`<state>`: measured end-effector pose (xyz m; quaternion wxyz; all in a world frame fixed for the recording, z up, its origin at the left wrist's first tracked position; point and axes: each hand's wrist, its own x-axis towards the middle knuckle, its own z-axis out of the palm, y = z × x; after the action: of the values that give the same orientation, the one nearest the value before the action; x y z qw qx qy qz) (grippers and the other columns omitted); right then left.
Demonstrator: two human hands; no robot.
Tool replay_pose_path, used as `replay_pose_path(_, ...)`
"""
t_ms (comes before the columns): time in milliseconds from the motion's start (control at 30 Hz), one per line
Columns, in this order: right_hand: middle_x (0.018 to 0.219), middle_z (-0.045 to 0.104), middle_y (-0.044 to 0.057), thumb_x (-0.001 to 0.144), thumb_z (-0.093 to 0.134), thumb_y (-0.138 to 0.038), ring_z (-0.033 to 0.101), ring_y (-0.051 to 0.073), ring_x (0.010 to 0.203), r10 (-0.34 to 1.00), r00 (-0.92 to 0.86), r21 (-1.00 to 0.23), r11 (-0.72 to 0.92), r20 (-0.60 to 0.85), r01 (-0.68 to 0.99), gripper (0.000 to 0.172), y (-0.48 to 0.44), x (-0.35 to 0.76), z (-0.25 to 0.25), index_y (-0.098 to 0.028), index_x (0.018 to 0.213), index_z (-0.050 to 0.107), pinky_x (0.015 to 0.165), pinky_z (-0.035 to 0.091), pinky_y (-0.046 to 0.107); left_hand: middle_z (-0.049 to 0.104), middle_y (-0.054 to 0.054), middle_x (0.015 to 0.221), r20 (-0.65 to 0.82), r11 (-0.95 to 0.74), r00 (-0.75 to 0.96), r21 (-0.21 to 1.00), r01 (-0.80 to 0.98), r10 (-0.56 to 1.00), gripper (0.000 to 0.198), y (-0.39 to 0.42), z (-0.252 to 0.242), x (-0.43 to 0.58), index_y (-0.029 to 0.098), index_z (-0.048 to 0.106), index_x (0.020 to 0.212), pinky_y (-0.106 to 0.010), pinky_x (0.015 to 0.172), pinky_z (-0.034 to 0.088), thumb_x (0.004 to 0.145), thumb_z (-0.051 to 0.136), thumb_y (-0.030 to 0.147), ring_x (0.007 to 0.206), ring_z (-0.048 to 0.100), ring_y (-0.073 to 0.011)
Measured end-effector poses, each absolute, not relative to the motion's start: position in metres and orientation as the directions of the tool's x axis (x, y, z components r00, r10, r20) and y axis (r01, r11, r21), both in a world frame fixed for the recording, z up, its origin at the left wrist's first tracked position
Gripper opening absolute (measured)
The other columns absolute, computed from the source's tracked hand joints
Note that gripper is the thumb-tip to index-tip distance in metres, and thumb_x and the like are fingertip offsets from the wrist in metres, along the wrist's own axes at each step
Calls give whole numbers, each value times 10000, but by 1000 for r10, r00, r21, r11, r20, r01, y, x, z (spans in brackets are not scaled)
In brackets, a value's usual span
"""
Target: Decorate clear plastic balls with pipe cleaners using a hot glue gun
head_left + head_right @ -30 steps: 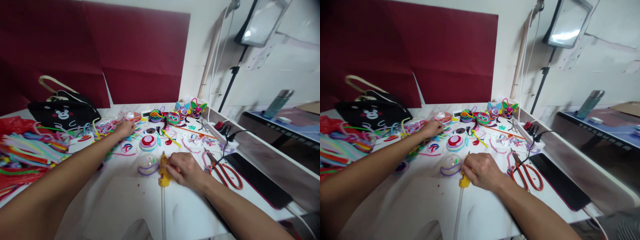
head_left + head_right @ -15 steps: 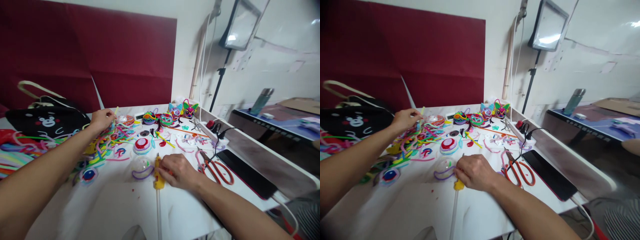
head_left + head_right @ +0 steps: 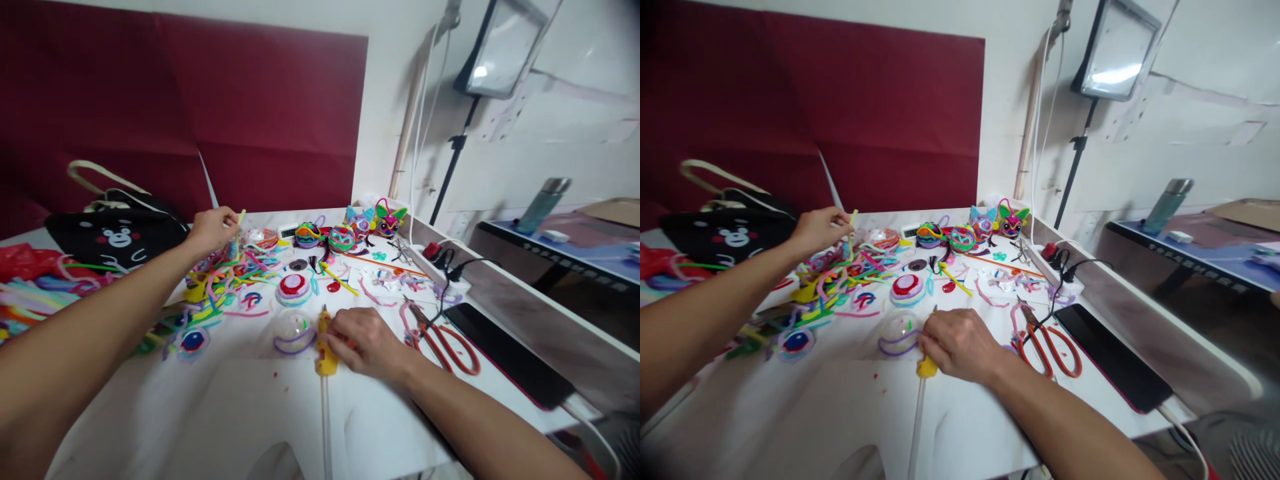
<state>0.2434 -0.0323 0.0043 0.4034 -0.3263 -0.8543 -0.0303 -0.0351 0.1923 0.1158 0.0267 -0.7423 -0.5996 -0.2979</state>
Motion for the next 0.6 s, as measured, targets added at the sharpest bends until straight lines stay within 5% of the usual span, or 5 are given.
replay_pose_path(233, 628, 550, -6, 974, 473, -213, 467, 120, 534, 535, -462, -210, 783, 707, 585, 232, -32, 243, 2, -194, 746, 514, 554, 336, 258, 752, -32, 831, 423, -360, 215, 302, 882, 880, 171, 187, 101, -34, 199, 670, 824, -276, 727, 483, 676, 615, 264, 800, 694, -226)
replay_pose_path(467, 642, 576, -1, 979, 483, -208, 501, 121, 551, 539, -468, -219, 786, 700, 578, 207, -35, 244, 4, -184, 781, 540, 565, 353, 248, 739, -23, 855, 311, -407, 305, 347, 845, 900, 248, 183, 89, -33, 182, 658, 899, -254, 557, 473, 723, 564, 327, 514, 631, -143)
replay_pose_path(600, 639, 566, 0, 974, 489, -189, 492, 119, 546, 548, -474, -233, 787, 690, 572, 206, -35, 244, 3, -181, 773, 535, 556, 345, 248, 743, -37, 884, 275, -437, 355, 349, 829, 893, 261, 180, 87, -38, 176, 673, 900, -256, 619, 494, 719, 578, 337, 595, 657, -154)
